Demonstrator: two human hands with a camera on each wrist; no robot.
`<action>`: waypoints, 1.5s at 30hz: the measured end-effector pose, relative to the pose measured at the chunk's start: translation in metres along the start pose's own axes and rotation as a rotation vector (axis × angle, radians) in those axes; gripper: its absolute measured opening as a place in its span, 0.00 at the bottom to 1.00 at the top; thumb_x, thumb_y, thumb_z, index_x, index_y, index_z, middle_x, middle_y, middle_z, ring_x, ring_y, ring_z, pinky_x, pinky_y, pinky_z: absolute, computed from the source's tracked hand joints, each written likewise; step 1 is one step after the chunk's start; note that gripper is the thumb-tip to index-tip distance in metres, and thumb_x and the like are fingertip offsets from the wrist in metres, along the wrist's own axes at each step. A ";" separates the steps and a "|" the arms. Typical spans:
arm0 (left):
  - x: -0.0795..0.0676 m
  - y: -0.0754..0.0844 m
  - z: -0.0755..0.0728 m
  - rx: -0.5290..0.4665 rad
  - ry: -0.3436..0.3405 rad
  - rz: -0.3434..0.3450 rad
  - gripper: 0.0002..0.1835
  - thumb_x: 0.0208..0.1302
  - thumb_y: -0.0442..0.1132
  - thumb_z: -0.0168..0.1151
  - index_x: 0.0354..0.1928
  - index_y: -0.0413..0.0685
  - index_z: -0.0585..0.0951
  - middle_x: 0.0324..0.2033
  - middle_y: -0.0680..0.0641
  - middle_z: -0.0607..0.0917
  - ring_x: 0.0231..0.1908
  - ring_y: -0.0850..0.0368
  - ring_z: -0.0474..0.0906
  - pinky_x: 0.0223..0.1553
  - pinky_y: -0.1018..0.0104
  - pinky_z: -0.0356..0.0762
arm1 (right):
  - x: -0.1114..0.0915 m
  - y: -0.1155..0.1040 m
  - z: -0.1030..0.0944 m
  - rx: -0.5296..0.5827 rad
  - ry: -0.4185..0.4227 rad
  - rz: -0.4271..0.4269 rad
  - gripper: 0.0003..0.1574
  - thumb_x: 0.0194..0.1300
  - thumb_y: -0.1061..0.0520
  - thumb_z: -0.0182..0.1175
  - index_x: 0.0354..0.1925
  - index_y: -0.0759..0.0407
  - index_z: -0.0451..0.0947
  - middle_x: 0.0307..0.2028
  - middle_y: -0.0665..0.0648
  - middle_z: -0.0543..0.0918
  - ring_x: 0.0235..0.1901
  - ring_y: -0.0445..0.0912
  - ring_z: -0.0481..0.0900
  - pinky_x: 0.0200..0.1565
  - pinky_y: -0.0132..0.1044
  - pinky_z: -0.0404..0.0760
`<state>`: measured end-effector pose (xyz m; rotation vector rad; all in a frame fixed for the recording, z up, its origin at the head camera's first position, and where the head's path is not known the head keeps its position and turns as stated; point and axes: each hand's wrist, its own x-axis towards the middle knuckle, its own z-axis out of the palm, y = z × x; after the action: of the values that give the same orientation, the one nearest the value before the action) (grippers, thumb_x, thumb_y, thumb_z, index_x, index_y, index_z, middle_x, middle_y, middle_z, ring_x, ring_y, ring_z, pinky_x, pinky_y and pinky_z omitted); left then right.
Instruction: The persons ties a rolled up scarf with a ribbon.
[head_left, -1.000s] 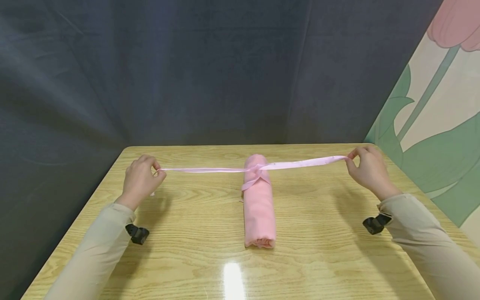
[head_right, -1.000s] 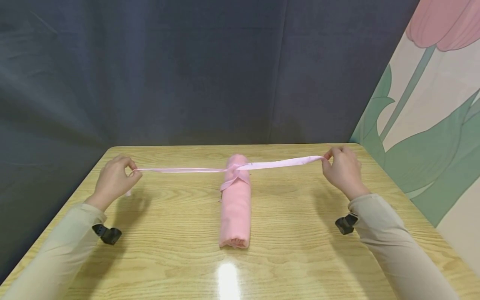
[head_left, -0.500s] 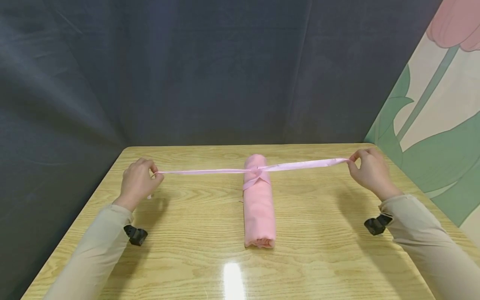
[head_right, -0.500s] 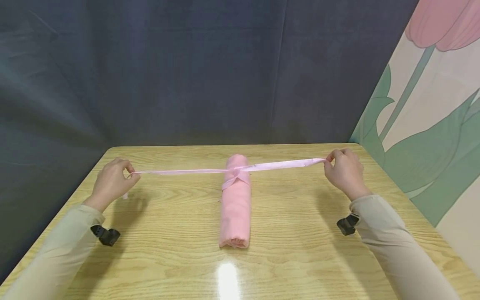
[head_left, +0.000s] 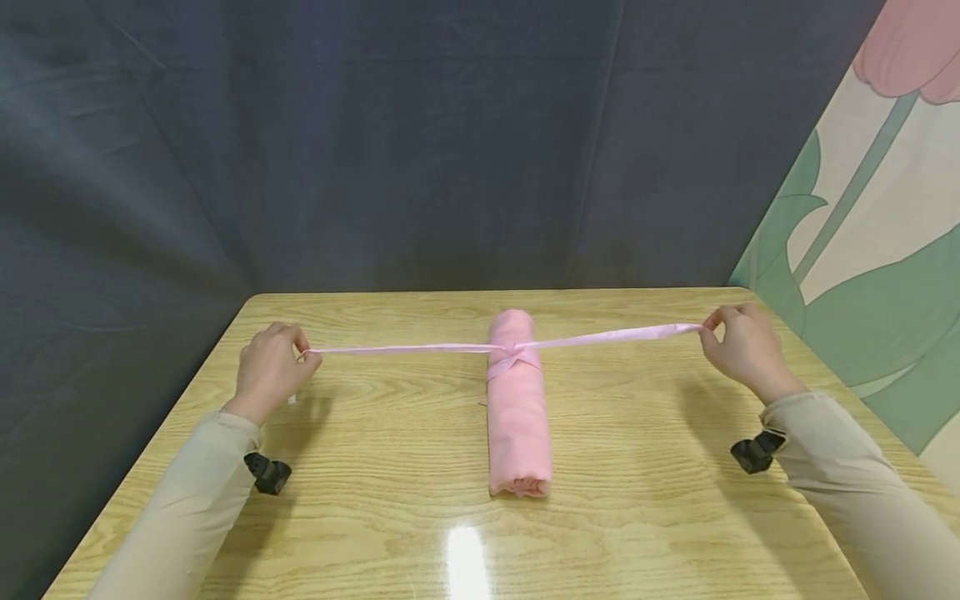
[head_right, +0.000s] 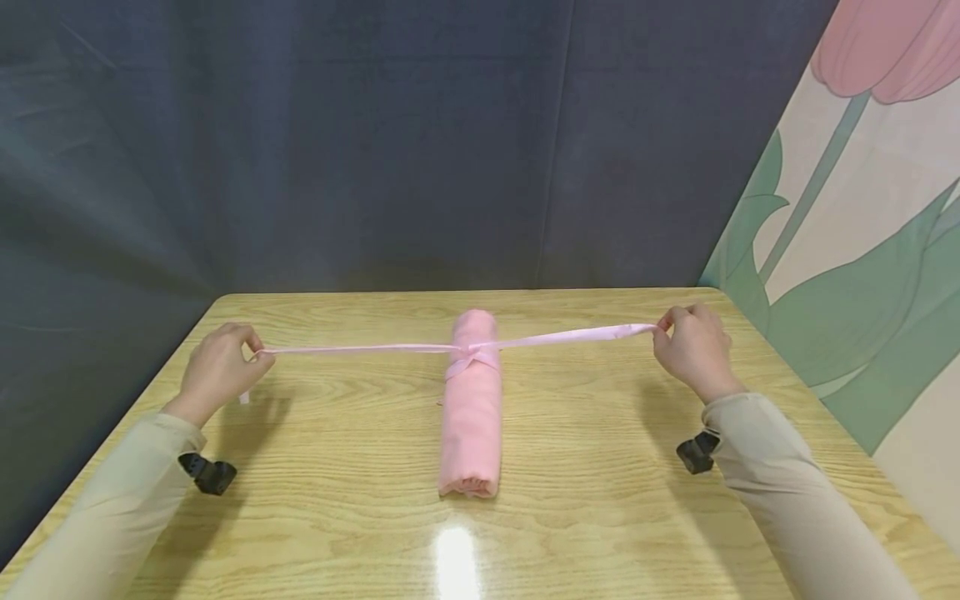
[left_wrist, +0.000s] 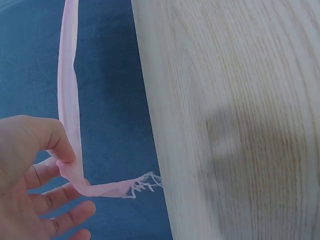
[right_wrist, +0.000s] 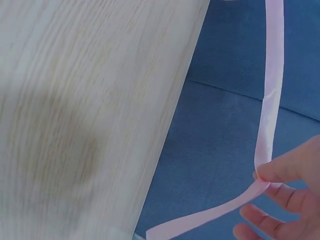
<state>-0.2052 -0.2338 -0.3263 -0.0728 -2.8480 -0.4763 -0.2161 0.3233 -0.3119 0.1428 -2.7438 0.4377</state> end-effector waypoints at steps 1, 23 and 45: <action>0.000 0.000 0.000 0.002 -0.004 -0.005 0.09 0.57 0.39 0.57 0.26 0.39 0.74 0.41 0.33 0.78 0.37 0.38 0.73 0.41 0.41 0.68 | 0.000 0.001 0.000 -0.001 -0.003 0.003 0.11 0.61 0.62 0.55 0.31 0.72 0.74 0.41 0.82 0.72 0.44 0.72 0.68 0.37 0.62 0.67; 0.000 -0.013 -0.003 0.076 -0.089 -0.035 0.13 0.56 0.43 0.62 0.25 0.38 0.75 0.27 0.38 0.77 0.24 0.46 0.72 0.23 0.58 0.67 | -0.003 0.015 -0.005 -0.070 -0.174 0.076 0.13 0.61 0.58 0.52 0.31 0.70 0.75 0.36 0.77 0.72 0.37 0.68 0.68 0.23 0.45 0.65; -0.003 -0.019 -0.002 0.097 -0.146 -0.074 0.12 0.58 0.41 0.61 0.28 0.38 0.75 0.28 0.37 0.76 0.25 0.45 0.72 0.25 0.56 0.67 | -0.008 0.024 -0.005 -0.132 -0.278 0.106 0.14 0.61 0.57 0.50 0.31 0.69 0.74 0.35 0.76 0.73 0.34 0.69 0.69 0.25 0.46 0.66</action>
<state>-0.2031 -0.2525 -0.3313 0.0164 -3.0210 -0.3611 -0.2109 0.3477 -0.3175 0.0251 -3.0544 0.2802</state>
